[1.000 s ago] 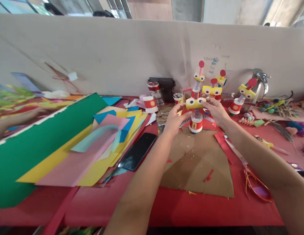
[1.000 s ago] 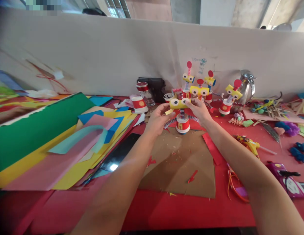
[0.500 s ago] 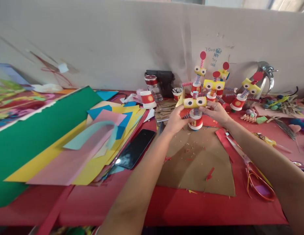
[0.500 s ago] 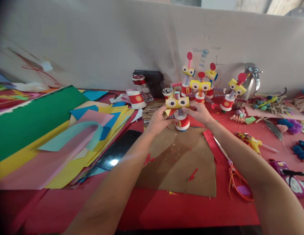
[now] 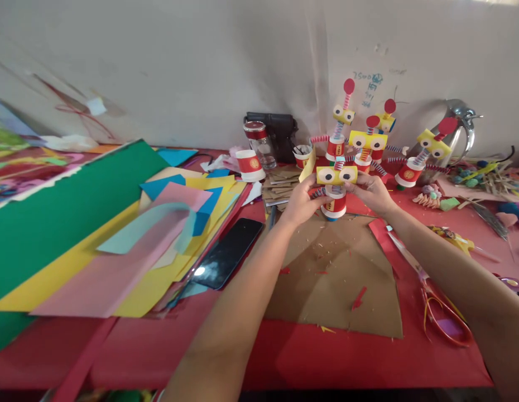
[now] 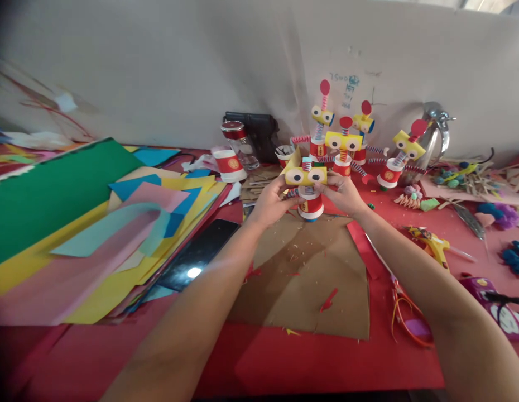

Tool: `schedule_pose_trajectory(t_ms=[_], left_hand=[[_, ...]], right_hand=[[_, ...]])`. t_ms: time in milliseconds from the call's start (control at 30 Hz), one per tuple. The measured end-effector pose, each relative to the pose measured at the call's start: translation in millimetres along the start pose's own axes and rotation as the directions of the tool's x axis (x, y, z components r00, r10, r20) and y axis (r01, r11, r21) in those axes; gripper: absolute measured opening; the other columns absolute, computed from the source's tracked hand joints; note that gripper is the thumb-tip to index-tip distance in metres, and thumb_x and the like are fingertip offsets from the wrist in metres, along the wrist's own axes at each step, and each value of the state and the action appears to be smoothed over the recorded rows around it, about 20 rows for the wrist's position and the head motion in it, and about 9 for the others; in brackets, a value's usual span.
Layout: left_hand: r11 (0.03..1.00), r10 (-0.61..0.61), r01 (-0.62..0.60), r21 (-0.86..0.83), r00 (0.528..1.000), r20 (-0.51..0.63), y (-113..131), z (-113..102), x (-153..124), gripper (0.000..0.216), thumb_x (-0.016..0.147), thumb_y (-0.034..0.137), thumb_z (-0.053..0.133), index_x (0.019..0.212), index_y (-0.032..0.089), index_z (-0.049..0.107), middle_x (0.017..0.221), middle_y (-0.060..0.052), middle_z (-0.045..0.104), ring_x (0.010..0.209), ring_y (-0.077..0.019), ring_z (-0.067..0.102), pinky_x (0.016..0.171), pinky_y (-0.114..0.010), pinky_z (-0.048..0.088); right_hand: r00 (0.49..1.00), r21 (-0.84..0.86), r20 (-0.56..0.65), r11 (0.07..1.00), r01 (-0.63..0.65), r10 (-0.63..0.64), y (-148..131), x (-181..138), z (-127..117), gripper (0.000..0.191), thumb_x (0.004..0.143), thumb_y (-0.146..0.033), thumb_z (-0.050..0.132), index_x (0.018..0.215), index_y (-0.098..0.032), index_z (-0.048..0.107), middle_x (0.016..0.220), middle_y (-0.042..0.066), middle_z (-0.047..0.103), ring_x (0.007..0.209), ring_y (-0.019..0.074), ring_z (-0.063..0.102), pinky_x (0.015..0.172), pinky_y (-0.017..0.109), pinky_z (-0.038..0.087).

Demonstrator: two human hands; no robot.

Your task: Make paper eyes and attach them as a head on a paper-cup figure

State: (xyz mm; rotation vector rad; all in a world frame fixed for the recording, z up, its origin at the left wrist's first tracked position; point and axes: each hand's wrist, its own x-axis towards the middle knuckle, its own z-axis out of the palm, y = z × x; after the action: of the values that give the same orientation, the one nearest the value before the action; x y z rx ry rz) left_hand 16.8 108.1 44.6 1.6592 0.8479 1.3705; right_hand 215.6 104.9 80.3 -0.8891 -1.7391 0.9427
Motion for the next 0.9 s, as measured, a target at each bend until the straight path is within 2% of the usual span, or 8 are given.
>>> schedule_pose_trajectory(t_ms=[167, 433, 567, 733, 900], left_hand=[[1.000, 0.019, -0.019, 0.018, 1.000, -0.007, -1, 0, 0, 0.034, 0.066, 0.037, 0.086, 0.094, 0.023, 0.072, 0.108, -0.007, 0.076, 0.109, -0.0276, 0.069, 0.102, -0.048, 0.052], [0.997, 0.052, -0.051, 0.057, 0.999, -0.017, -1, -2, -1, 0.030, 0.068, 0.031, 0.086, 0.094, 0.022, 0.074, 0.110, -0.008, 0.076, 0.106, -0.0254, 0.069, 0.101, -0.044, 0.052], [0.988, 0.092, -0.091, 0.126, 0.996, -0.006, -1, -3, 0, 0.027, 0.069, 0.029, 0.085, 0.092, 0.022, 0.074, 0.108, -0.007, 0.076, 0.105, -0.0253, 0.070, 0.099, -0.043, 0.053], [0.970, 0.179, -0.179, 0.166, 0.984, 0.011, -6, -4, 1, 0.026, 0.071, 0.033, 0.084, 0.092, 0.021, 0.074, 0.103, -0.007, 0.076, 0.103, -0.0251, 0.070, 0.098, -0.044, 0.054], [0.969, 0.185, -0.184, 0.166, 0.983, 0.010, -7, -4, 1, 0.027, 0.071, 0.037, 0.084, 0.091, 0.022, 0.075, 0.101, -0.006, 0.077, 0.103, -0.0246, 0.071, 0.099, -0.043, 0.054]], right_hand=[[1.000, -0.058, -0.006, 0.998, 0.022, -0.022, 0, -2, 1, 0.040, 0.075, -0.067, 0.072, 0.077, -0.028, 0.079, 0.110, 0.004, 0.075, 0.115, 0.0268, 0.065, 0.109, 0.048, 0.047], [0.997, -0.098, -0.003, 0.992, 0.075, -0.076, 4, -6, 3, 0.035, 0.082, -0.062, 0.069, 0.084, -0.029, 0.080, 0.112, 0.004, 0.074, 0.113, 0.0254, 0.067, 0.107, 0.047, 0.050], [0.994, -0.099, 0.002, 0.989, 0.109, -0.109, 6, -6, 3, 0.039, 0.083, -0.065, 0.065, 0.086, -0.029, 0.080, 0.111, 0.005, 0.075, 0.113, 0.0252, 0.067, 0.105, 0.047, 0.052], [0.986, -0.112, 0.011, 0.980, 0.165, -0.165, 14, -5, 2, 0.044, 0.083, -0.068, 0.064, 0.088, -0.028, 0.081, 0.110, 0.006, 0.075, 0.111, 0.0255, 0.069, 0.102, 0.047, 0.055], [0.986, -0.125, 0.014, 0.978, 0.165, -0.165, 17, -5, 2, 0.045, 0.083, -0.068, 0.063, 0.089, -0.027, 0.080, 0.112, 0.006, 0.075, 0.109, 0.0254, 0.069, 0.101, 0.047, 0.056]])
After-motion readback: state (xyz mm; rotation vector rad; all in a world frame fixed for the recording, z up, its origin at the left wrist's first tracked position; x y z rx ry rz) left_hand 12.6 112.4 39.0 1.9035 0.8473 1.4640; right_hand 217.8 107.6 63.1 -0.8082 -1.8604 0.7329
